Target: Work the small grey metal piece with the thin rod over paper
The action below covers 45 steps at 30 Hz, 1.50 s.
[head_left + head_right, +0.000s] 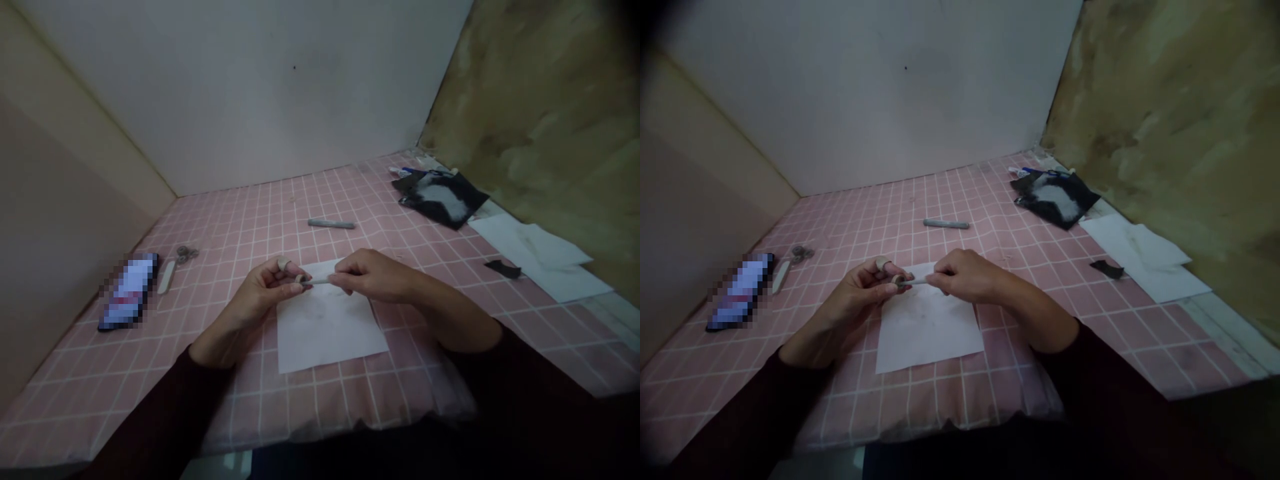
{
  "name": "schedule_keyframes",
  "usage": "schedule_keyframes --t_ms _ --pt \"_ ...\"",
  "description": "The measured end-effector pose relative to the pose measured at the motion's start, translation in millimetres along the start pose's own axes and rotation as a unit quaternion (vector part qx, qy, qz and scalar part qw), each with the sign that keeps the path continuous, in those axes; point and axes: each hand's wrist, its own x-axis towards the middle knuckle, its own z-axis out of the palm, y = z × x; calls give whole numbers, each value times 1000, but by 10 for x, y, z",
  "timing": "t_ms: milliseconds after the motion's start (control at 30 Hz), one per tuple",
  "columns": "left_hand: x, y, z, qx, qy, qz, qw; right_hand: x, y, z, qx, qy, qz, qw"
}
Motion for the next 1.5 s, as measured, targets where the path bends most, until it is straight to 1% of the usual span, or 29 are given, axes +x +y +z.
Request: schedule_keyframes --t_ms 167,267,400,567,700,800,933,1033,1133,1200,1300,1367,1433,1500 --pt "7 -14 -12 -6 2 -8 1000 -6 -16 23 -19 21 -21 999" --pt "7 -10 -23 -9 3 -21 1000 -22 -11 -10 -21 12 -40 999" --pt "10 6 -32 -22 17 -23 999 -27 4 -46 -13 16 -41 999" --pt "2 -7 -25 -20 -3 -38 999 -5 -33 -4 -39 16 -55 998" --pt "3 7 -20 -16 6 -37 999 -32 -28 -39 -28 15 -43 999" --pt "-1 13 3 -20 2 -45 999 -25 -44 -12 -44 28 -49 997" --pt "-12 13 15 -16 -4 -59 998 -27 -45 -13 -51 10 -40 998" --pt "-19 26 17 -13 6 -61 998 -41 -33 -29 -41 8 -26 999" --pt "-25 41 35 -12 -3 -69 998 -34 -39 2 -57 26 -54 997" --pt "-26 47 43 -6 -15 -73 997 -32 -36 11 -65 26 -71 995" --pt "-19 46 32 -10 -17 -74 997 -45 -19 -18 -57 14 -61 996" --pt "-10 38 16 -21 -17 -82 996 -50 -21 -20 -54 22 -60 997" --pt "-2 25 3 -26 -26 -95 995 -44 -39 7 -63 38 -78 994" --pt "4 13 -4 -24 -41 -109 993 -40 -54 31 -80 42 -101 991"
